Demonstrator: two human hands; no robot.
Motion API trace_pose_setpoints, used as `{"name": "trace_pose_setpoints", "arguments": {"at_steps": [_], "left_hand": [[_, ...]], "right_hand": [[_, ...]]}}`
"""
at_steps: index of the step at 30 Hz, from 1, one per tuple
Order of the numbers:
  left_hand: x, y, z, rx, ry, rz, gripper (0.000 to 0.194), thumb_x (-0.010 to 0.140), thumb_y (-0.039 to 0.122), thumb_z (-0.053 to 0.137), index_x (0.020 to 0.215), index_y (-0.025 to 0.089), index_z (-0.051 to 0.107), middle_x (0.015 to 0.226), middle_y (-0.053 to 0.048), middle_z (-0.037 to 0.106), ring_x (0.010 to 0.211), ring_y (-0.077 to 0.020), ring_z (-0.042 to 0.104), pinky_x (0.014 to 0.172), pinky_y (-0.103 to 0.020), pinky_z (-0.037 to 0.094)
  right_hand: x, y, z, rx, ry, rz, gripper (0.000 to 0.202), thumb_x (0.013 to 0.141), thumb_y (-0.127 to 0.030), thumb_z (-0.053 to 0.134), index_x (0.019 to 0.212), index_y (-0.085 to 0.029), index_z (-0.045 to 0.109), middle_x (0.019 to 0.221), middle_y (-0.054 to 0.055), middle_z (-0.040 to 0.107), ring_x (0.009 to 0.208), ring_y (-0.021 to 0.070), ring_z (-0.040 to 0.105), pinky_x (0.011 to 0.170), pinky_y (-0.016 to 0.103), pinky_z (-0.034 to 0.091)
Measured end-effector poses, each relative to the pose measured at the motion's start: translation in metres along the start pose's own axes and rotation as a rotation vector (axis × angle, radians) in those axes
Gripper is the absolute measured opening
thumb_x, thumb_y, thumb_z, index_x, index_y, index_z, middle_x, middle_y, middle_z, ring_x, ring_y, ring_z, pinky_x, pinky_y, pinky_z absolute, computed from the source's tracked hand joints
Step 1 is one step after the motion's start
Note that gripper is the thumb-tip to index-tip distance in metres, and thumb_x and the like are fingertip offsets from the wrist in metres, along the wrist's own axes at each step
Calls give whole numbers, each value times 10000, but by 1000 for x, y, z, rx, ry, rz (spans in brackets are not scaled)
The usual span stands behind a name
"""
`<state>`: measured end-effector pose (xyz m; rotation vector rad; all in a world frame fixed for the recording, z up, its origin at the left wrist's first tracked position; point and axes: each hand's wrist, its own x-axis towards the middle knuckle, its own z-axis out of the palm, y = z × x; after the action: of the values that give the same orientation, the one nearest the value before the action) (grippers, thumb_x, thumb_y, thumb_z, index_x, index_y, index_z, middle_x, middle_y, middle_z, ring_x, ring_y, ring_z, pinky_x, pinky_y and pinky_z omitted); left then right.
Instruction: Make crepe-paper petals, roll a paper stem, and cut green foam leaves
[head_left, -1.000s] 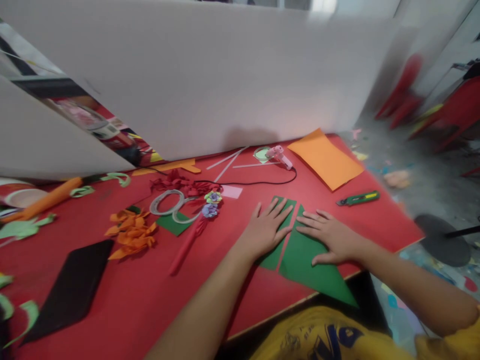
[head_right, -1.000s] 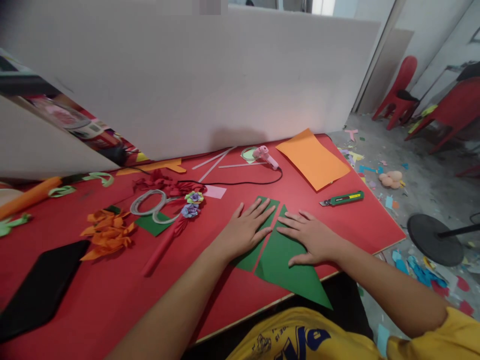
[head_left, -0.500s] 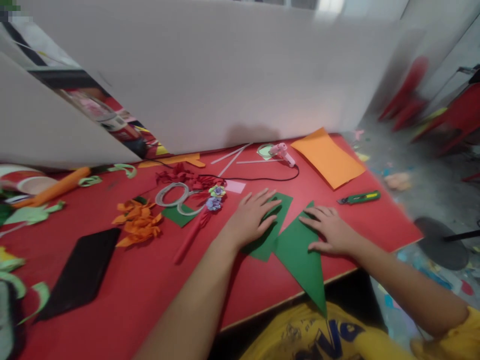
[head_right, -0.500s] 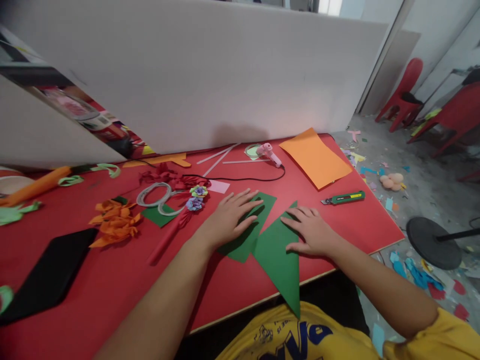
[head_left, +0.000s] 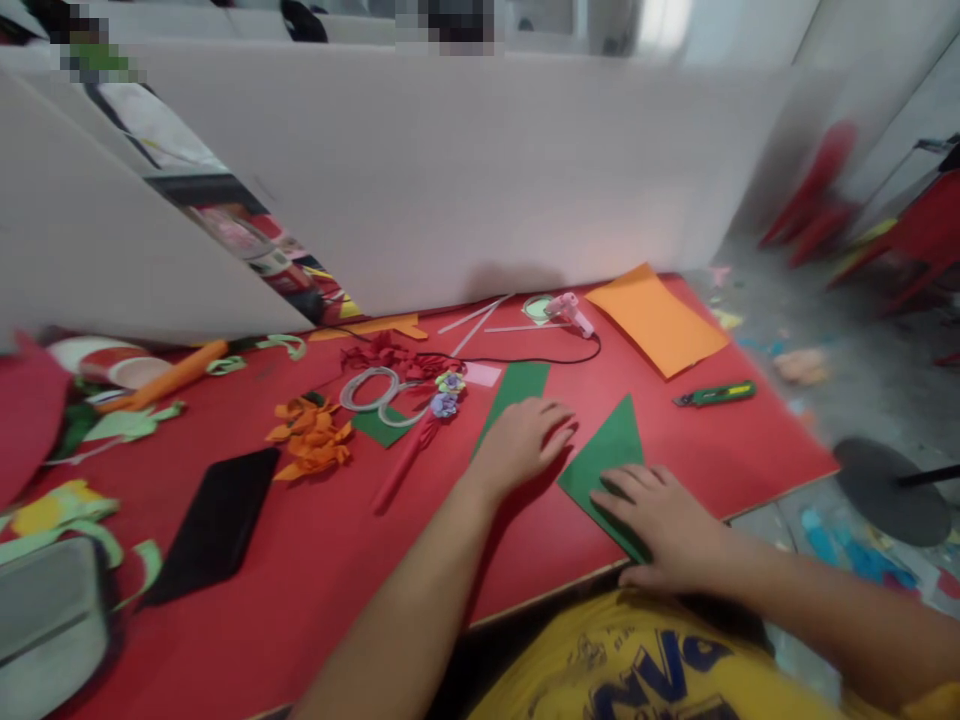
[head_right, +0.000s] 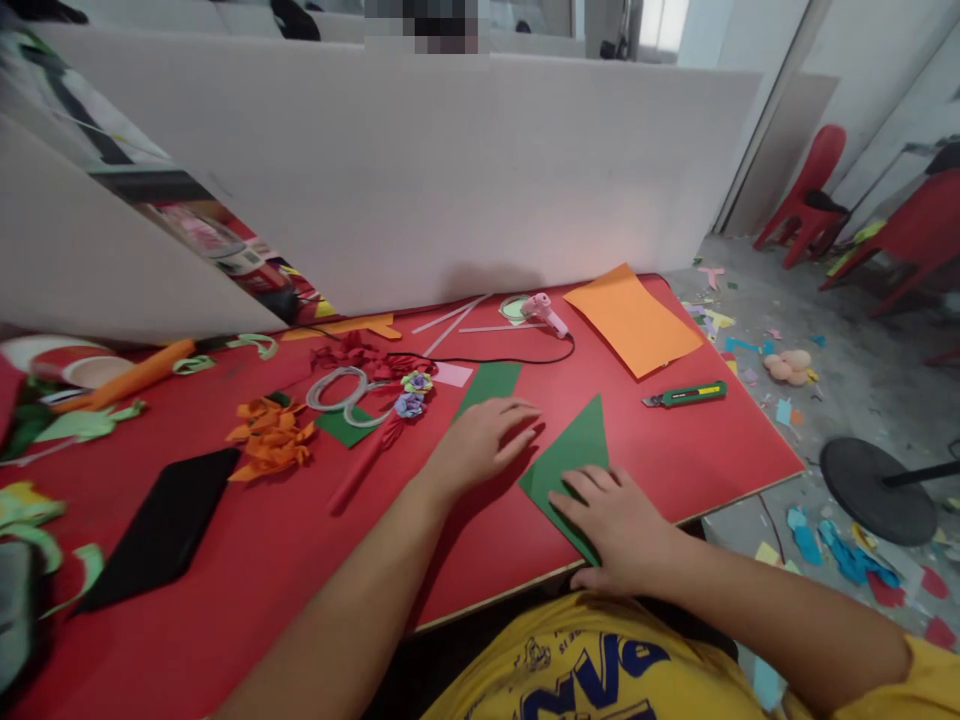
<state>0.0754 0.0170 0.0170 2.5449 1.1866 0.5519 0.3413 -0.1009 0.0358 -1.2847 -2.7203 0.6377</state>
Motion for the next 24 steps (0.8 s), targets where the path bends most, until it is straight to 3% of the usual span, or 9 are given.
{"name": "trace_pose_setpoints", "arguments": {"at_steps": [4, 7, 12, 15, 17, 20, 22, 24], "left_hand": [[0, 14, 4, -165, -62, 87, 369, 1080, 424, 505, 1299, 281, 766, 1300, -89, 767, 1215, -273, 695, 1089, -447, 518], [-3, 9, 0, -293, -48, 85, 388, 1067, 464, 522, 1321, 288, 756, 1346, -94, 746, 1274, -276, 672, 1138, -449, 506], [-11, 0, -9, -448, 80, 70, 557, 1069, 571, 425, 1483, 263, 634, 1541, -133, 620, 1461, -321, 545, 1239, -494, 423], [-14, -5, -7, -464, 135, 67, 721, 1016, 676, 492, 1603, 256, 500, 1642, -145, 521, 1521, -351, 476, 1262, -508, 387], [-13, -8, -4, -436, 150, -11, 782, 958, 690, 607, 1600, 257, 497, 1588, -151, 574, 1443, -358, 552, 1205, -505, 448], [-8, -14, 2, -354, 173, -208, 624, 934, 602, 693, 1450, 255, 642, 1254, -116, 756, 1156, -319, 706, 1021, -465, 561], [-5, -18, 4, -324, 157, -254, 525, 935, 543, 705, 1375, 257, 697, 1103, -83, 777, 1046, -294, 729, 937, -429, 579], [-4, -20, 5, -331, 115, -216, 498, 926, 516, 720, 1358, 268, 714, 1105, -73, 783, 1036, -283, 735, 916, -407, 581]], "right_hand": [[-10, 1, -2, 97, 23, -4, 546, 907, -338, 720, 1444, -241, 686, 1369, 153, 712, 1214, 342, 666, 1029, 490, 550], [-12, 14, -18, 269, 201, -34, 278, 966, -259, 615, 1163, -266, 812, 1165, 100, 800, 1060, 273, 746, 944, 419, 603], [-8, 25, -35, 619, 669, 61, 165, 1002, -337, 650, 997, -261, 795, 1002, 70, 815, 956, 244, 771, 905, 397, 617], [5, 40, -25, 890, 813, 207, 198, 933, -443, 732, 949, -246, 742, 953, 52, 783, 893, 230, 739, 822, 367, 608], [14, 54, -13, 1073, 791, 288, 304, 848, -522, 795, 916, -243, 694, 875, 25, 745, 783, 205, 694, 713, 327, 583], [24, 75, 2, 1239, 657, 346, 373, 778, -524, 839, 901, -246, 623, 759, -30, 659, 630, 154, 600, 600, 276, 525], [27, 83, 6, 1186, 556, 326, 347, 778, -468, 840, 894, -249, 598, 735, -50, 626, 609, 144, 579, 588, 268, 520], [31, 84, 6, 1051, 487, 266, 299, 793, -412, 828, 934, -249, 619, 834, -24, 689, 722, 171, 655, 691, 309, 579]]}}
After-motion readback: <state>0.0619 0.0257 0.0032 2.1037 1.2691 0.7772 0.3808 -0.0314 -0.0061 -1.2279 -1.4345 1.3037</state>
